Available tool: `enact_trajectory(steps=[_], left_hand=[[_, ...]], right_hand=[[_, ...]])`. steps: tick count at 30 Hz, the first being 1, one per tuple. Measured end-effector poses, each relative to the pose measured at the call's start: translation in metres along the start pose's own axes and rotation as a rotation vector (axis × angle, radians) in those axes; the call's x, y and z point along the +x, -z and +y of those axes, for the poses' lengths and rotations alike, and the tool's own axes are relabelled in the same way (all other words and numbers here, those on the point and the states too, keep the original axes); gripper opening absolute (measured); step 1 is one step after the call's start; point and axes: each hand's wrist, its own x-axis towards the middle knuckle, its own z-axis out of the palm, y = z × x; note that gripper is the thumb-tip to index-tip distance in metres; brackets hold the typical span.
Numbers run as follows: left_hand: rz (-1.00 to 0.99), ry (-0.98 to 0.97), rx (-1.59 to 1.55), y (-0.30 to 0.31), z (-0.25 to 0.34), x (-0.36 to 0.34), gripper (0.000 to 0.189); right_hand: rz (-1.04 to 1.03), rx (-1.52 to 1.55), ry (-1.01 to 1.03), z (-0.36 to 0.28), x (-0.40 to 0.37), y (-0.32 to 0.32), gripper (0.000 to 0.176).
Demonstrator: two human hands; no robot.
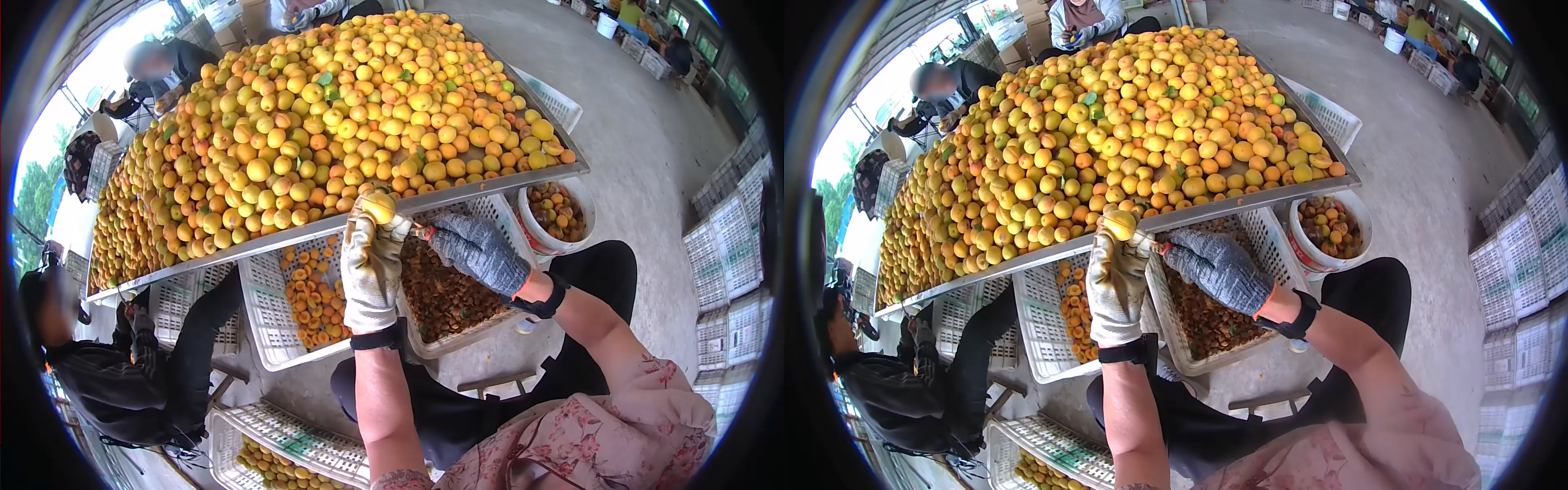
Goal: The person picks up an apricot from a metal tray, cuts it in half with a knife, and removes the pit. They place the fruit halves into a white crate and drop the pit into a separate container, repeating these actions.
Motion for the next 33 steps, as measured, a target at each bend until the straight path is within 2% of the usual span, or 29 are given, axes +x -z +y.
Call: enact_trajectory(steps=[7,10,13,17,19,20,22,24,26,28,29,30,32,33], left_hand=[[0.028,0.011,0.028,-0.003,0.000,-0.001,0.037],[0.034,0.012,0.060,-0.005,0.000,-0.002,0.036],[0.048,0.023,0.084,-0.008,0.001,-0.003,0.036],[0.078,0.027,0.115,-0.015,0.000,-0.006,0.035],[0.099,0.026,0.120,-0.014,-0.001,-0.008,0.034],[0.075,0.009,0.191,-0.012,-0.002,-0.009,0.033],[0.049,-0.011,0.264,-0.011,0.001,-0.007,0.031],[0.056,-0.019,0.322,-0.011,0.002,-0.008,0.032],[0.028,0.001,0.274,-0.015,0.003,-0.007,0.032],[0.123,-0.082,0.293,-0.030,0.004,-0.008,0.032],[0.068,-0.095,0.315,-0.017,0.005,-0.004,0.033],[0.084,-0.095,0.283,-0.006,0.001,-0.002,0.035],[-0.108,-0.106,0.026,0.018,-0.012,0.003,0.036],[0.038,-0.178,0.018,0.001,-0.017,-0.003,0.040]], right_hand=[[0.050,-0.142,0.076,-0.002,-0.001,0.000,0.027],[0.052,-0.111,0.012,-0.001,-0.001,0.000,0.026],[0.094,-0.169,0.080,0.000,-0.004,-0.003,0.025],[0.124,-0.148,0.072,0.008,-0.004,-0.008,0.024],[0.093,0.020,-0.071,0.005,-0.001,-0.010,0.021],[0.093,0.018,-0.070,0.005,0.000,-0.010,0.021],[0.048,0.240,-0.207,0.004,0.002,-0.010,0.019],[0.034,0.337,-0.278,0.001,0.002,-0.011,0.018],[0.025,0.434,-0.343,0.001,0.004,-0.015,0.018],[0.062,0.073,0.126,0.004,0.009,-0.026,0.022],[0.032,0.166,-0.139,0.003,0.012,-0.026,0.025],[0.028,0.168,-0.142,0.010,0.015,-0.032,0.025],[0.180,-0.276,0.249,0.027,0.020,-0.044,0.028],[0.158,-0.275,0.198,0.025,0.020,-0.046,0.027]])
